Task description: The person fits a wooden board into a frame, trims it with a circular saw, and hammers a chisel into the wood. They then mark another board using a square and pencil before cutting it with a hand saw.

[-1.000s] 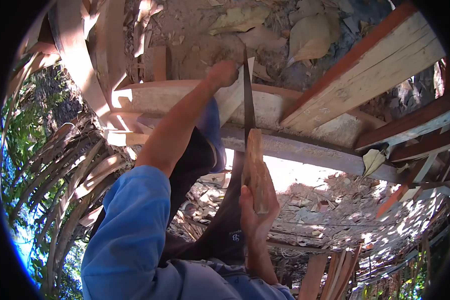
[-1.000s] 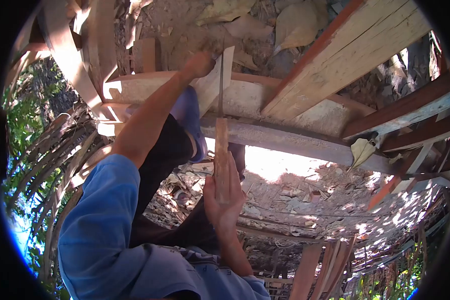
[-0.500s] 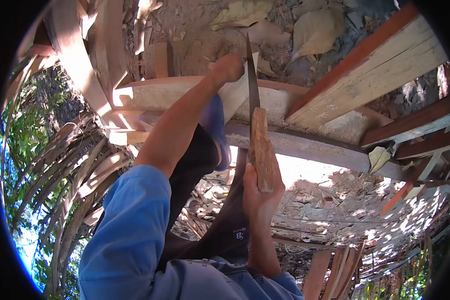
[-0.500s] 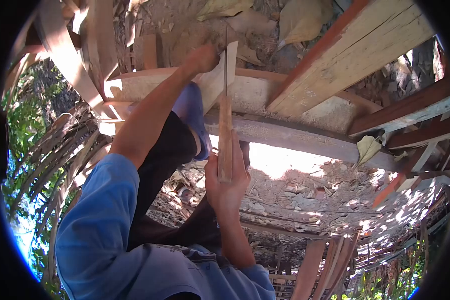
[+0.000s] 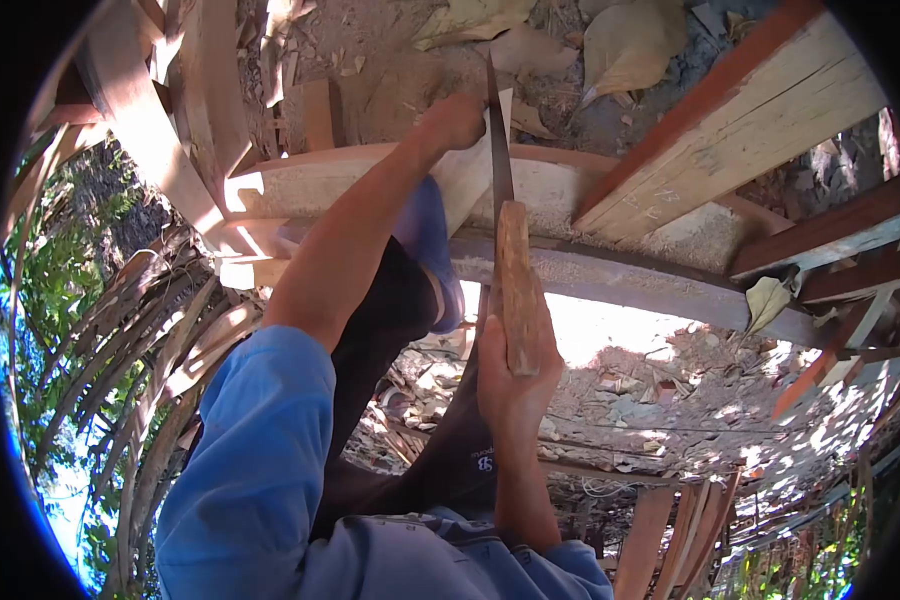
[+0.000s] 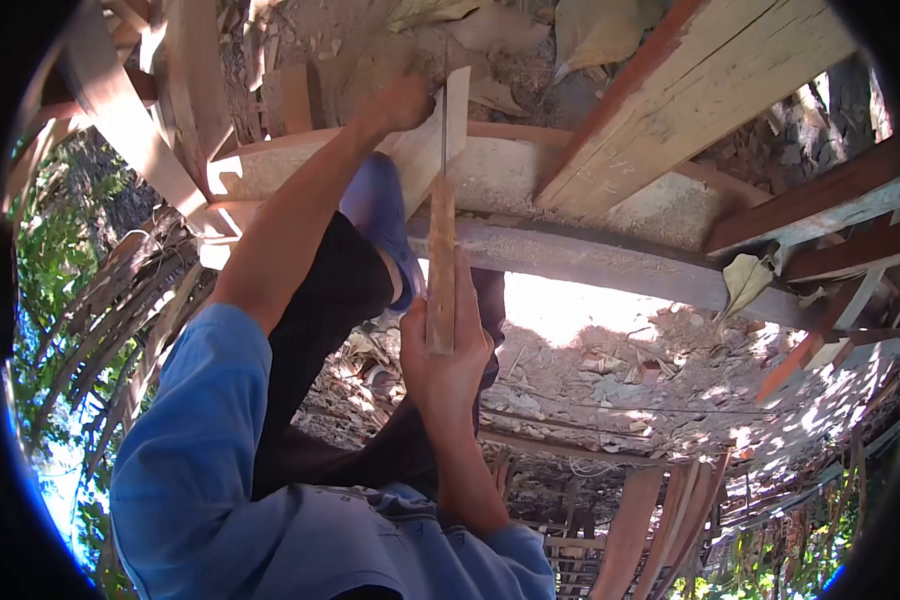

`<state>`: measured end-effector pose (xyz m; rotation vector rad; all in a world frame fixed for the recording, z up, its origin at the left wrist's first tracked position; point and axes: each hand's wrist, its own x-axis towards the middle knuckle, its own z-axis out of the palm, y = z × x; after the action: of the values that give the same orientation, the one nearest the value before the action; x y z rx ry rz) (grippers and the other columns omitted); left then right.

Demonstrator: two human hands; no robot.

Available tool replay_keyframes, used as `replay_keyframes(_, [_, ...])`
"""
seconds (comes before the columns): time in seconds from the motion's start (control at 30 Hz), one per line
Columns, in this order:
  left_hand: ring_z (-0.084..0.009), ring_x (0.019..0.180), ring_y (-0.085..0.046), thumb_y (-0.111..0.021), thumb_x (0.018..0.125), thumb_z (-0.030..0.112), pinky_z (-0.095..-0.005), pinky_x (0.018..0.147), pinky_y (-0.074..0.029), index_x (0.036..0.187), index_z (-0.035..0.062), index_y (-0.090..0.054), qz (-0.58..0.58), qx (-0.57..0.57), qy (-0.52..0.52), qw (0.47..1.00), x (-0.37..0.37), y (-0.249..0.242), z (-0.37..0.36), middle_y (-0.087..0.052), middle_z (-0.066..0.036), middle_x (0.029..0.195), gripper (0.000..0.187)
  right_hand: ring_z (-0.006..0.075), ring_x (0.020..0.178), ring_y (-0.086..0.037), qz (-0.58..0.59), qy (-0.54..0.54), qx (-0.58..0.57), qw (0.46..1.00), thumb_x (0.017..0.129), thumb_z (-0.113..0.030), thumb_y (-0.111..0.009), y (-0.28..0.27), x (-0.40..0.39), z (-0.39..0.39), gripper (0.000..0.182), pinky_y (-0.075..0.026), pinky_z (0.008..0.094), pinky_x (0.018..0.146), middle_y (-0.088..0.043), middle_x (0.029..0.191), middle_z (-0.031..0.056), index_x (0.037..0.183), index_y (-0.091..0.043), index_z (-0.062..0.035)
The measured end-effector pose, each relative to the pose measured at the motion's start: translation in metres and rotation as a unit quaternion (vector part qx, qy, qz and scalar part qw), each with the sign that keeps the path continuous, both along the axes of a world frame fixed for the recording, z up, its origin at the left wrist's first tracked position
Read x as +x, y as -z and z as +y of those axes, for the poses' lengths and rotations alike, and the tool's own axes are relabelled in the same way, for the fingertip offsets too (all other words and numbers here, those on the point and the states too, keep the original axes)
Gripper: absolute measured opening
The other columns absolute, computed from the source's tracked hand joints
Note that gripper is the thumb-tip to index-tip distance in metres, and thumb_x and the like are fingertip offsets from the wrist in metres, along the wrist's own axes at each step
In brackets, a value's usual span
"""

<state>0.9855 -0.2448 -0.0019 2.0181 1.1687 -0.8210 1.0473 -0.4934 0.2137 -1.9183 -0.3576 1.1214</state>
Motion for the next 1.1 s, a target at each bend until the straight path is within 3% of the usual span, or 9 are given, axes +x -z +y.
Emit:
replay_keyframes(0.17, [-0.0414,0.109,-0.064,-0.052,0.084,0.010,-0.0497,0.093,-0.051,0.126,0.0089,-0.065,-0.017,0.002,0.001,1.000,-0.013,0.006,-0.016,-0.066,-0.026,0.115,0.044,0.0226,0.096,-0.071,0.137,-0.003,-0.095,0.986,0.084,0.002,-0.063,0.027,0.018,0.045,0.060,-0.054,0.0338,0.085,-0.069,0.111,0.0240,0.143,-0.047,0.0017])
replay_keyframes(0.5, [-0.0434,0.102,-0.066,-0.053,0.084,0.011,-0.0506,0.089,-0.052,0.124,0.0041,-0.065,-0.050,-0.012,-0.006,0.999,-0.021,0.032,0.004,-0.067,-0.028,0.111,0.042,0.0308,0.085,-0.073,-0.064,-0.051,0.007,0.997,0.088,-0.007,-0.059,0.018,-0.006,0.005,0.050,-0.055,0.0395,0.075,-0.069,0.101,0.0287,0.137,-0.054,0.0008])
replay_keyframes(0.6, [-0.0438,0.101,-0.066,-0.054,0.085,0.014,-0.0509,0.089,-0.052,0.124,0.0040,-0.064,-0.035,0.013,0.066,0.997,-0.027,0.005,-0.010,-0.068,-0.028,0.108,0.042,0.0366,0.079,-0.073,0.017,-0.028,-0.096,0.995,0.087,-0.010,-0.057,0.081,0.009,0.093,0.049,-0.055,0.0416,0.073,-0.070,0.100,0.0271,0.135,-0.057,-0.0005])
replay_keyframes(0.7, [-0.0392,0.102,-0.066,-0.053,0.091,0.017,-0.0488,0.089,-0.053,0.127,0.0034,-0.061,0.016,-0.027,0.153,0.988,-0.050,-0.047,0.002,-0.066,-0.023,0.117,0.040,0.0349,0.085,-0.073,0.066,0.013,-0.121,0.990,0.086,-0.009,-0.056,0.058,0.016,0.102,0.048,-0.054,0.0422,0.075,-0.069,0.101,0.0271,0.133,-0.058,-0.0011])
replay_keyframes(0.77, [-0.0370,0.102,-0.067,-0.053,0.094,0.021,-0.0476,0.091,-0.053,0.131,0.0037,-0.060,-0.085,0.022,0.245,0.965,-0.088,-0.105,0.006,-0.066,-0.022,0.119,0.041,0.0307,0.091,-0.072,0.079,0.017,-0.012,0.997,0.087,-0.009,-0.056,0.048,0.008,0.057,0.049,-0.054,0.0403,0.079,-0.070,0.106,0.0252,0.135,-0.057,0.0004])
replay_keyframes(0.83, [-0.0356,0.099,-0.068,-0.055,0.096,0.024,-0.0446,0.089,-0.054,0.132,0.0037,-0.060,-0.131,-0.033,0.099,0.986,-0.129,-0.160,-0.004,-0.067,-0.022,0.117,0.042,0.0262,0.113,-0.065,0.187,0.031,-0.104,0.976,0.089,-0.006,-0.058,0.009,0.007,0.010,0.053,-0.050,0.0357,0.095,-0.065,0.126,0.0211,0.141,-0.050,0.0029])
replay_keyframes(0.97, [-0.0317,0.093,-0.071,-0.055,0.097,0.031,-0.0430,0.087,-0.053,0.124,0.0034,-0.067,-0.056,-0.125,-0.147,0.980,-0.218,-0.174,-0.047,-0.072,-0.023,0.102,0.041,0.0251,0.111,-0.065,0.114,0.001,-0.107,0.988,0.089,-0.007,-0.059,-0.062,0.001,-0.034,0.053,-0.051,0.0376,0.093,-0.064,0.126,0.0232,0.140,-0.051,0.0013])
replay_keyframes(1.07, [-0.0281,0.094,-0.071,-0.054,0.098,0.033,-0.0392,0.086,-0.053,0.120,-0.0006,-0.067,0.012,-0.118,-0.278,0.953,-0.247,-0.125,-0.082,-0.073,-0.020,0.100,0.042,0.0255,0.105,-0.067,-0.085,-0.143,-0.050,0.985,0.086,-0.007,-0.059,0.023,-0.002,0.005,0.052,-0.052,0.0400,0.088,-0.064,0.120,0.0267,0.138,-0.053,0.0008])
replay_keyframes(1.1, [-0.0298,0.101,-0.070,-0.055,0.099,0.033,-0.0377,0.091,-0.051,0.121,-0.0018,-0.066,-0.033,-0.128,-0.332,0.934,-0.225,-0.124,-0.086,-0.071,-0.021,0.108,0.043,0.0254,0.105,-0.066,0.047,-0.090,-0.101,0.990,0.086,-0.006,-0.060,0.046,0.009,0.054,0.052,-0.052,0.0410,0.088,-0.063,0.119,0.0272,0.137,-0.054,0.0005])
